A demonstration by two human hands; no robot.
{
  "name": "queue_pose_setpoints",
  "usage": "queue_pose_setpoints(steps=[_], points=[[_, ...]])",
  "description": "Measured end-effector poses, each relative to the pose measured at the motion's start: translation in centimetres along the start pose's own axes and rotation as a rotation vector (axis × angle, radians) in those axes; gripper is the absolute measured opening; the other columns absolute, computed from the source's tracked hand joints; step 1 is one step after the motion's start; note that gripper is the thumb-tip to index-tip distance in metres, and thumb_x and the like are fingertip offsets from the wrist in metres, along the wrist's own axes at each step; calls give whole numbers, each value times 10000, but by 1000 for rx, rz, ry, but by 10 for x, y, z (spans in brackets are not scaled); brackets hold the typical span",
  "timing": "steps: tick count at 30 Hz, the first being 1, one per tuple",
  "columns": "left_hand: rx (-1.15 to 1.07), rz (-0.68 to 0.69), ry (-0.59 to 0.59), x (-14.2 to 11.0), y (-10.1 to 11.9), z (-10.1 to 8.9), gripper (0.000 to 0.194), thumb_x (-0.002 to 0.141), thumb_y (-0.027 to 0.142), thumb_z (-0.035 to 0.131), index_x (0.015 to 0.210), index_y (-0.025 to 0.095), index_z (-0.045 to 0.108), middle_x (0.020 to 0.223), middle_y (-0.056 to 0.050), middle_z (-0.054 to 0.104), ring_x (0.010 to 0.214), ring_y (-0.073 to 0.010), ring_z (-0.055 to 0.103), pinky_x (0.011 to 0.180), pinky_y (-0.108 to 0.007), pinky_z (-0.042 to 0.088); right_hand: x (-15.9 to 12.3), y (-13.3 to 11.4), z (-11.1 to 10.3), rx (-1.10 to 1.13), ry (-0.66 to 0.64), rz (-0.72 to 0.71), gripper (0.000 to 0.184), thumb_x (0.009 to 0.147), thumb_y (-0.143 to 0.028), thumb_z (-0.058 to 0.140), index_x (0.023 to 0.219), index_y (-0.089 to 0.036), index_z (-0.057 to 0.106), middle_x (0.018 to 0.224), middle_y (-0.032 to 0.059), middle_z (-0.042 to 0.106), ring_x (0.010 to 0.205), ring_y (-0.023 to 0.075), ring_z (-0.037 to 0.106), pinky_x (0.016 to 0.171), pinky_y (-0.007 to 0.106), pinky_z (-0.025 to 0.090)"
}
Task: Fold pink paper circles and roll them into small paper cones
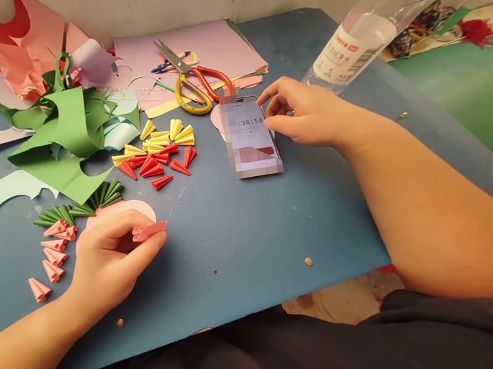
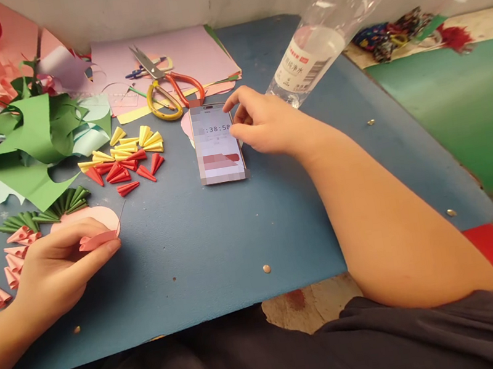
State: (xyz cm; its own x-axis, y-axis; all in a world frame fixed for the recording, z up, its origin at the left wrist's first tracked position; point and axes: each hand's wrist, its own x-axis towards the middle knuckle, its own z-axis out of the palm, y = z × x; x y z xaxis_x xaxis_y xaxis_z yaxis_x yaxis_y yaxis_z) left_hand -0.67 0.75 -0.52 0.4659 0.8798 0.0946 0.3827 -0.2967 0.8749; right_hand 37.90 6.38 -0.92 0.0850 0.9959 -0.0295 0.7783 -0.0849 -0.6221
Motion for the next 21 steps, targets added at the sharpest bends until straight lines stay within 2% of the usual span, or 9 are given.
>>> queue_pose_setpoints(steps=[3,4,6,8,11,13,15,17,21], points=[[-7,4,2,0,0,0,261,911,166,711,691,192,574,677,29,466,667,-125,456,630,-296,368,-3,-7,5,26,315,-65,94,908,-210,659,878,-258,584,783,41,637,749,208,543,779,418,434],[-9,8,2,0,1,0,279,913,167,710,681,191,558,684,28,473,676,-124,456,637,-295,367,-8,-14,10,48,391,-106,161,905,-221,663,791,-261,557,758,38,619,738,205,532,787,421,435],[-16,21,5,0,2,-1,304,918,162,700,668,188,531,701,25,496,691,-120,461,649,-289,371,-22,-36,25,204,494,-202,190,927,-255,645,758,-265,561,757,30,607,725,199,528,744,407,434],[-34,38,20,0,4,-1,308,917,155,695,662,185,526,721,20,540,711,-118,487,673,-276,397,-42,-63,48,436,392,-286,144,917,-246,641,779,-251,598,719,10,594,663,182,532,663,376,435],[-86,18,70,-1,4,-1,253,895,175,727,682,183,590,764,6,619,760,-130,559,738,-267,460,-71,-101,89,616,-55,-388,96,913,-328,673,913,-233,657,773,9,649,669,175,584,622,343,484],[-183,-54,111,-2,0,-1,169,872,227,774,745,181,673,800,-7,657,780,-145,596,760,-276,494,-82,-119,112,685,-197,-421,155,908,-355,695,978,-222,660,836,22,659,734,181,610,645,333,525],[-332,-145,143,-3,-4,0,144,849,293,823,823,181,735,816,-15,671,776,-155,614,745,-283,515,-85,-130,129,789,-240,-447,201,912,-395,717,991,-221,653,905,35,659,813,187,620,679,326,546],[-473,-205,166,-4,-8,0,182,832,325,858,840,181,748,790,-12,657,755,-150,608,712,-275,515,-82,-136,140,894,-223,-480,234,902,-428,745,950,-220,652,911,32,648,822,181,613,705,326,546],[-595,-231,154,-2,-11,0,239,851,288,847,726,171,680,714,12,596,690,-120,554,643,-248,471,-77,-139,149,1063,-202,-353,222,981,-442,680,958,-222,666,913,27,649,815,158,624,734,320,541]])
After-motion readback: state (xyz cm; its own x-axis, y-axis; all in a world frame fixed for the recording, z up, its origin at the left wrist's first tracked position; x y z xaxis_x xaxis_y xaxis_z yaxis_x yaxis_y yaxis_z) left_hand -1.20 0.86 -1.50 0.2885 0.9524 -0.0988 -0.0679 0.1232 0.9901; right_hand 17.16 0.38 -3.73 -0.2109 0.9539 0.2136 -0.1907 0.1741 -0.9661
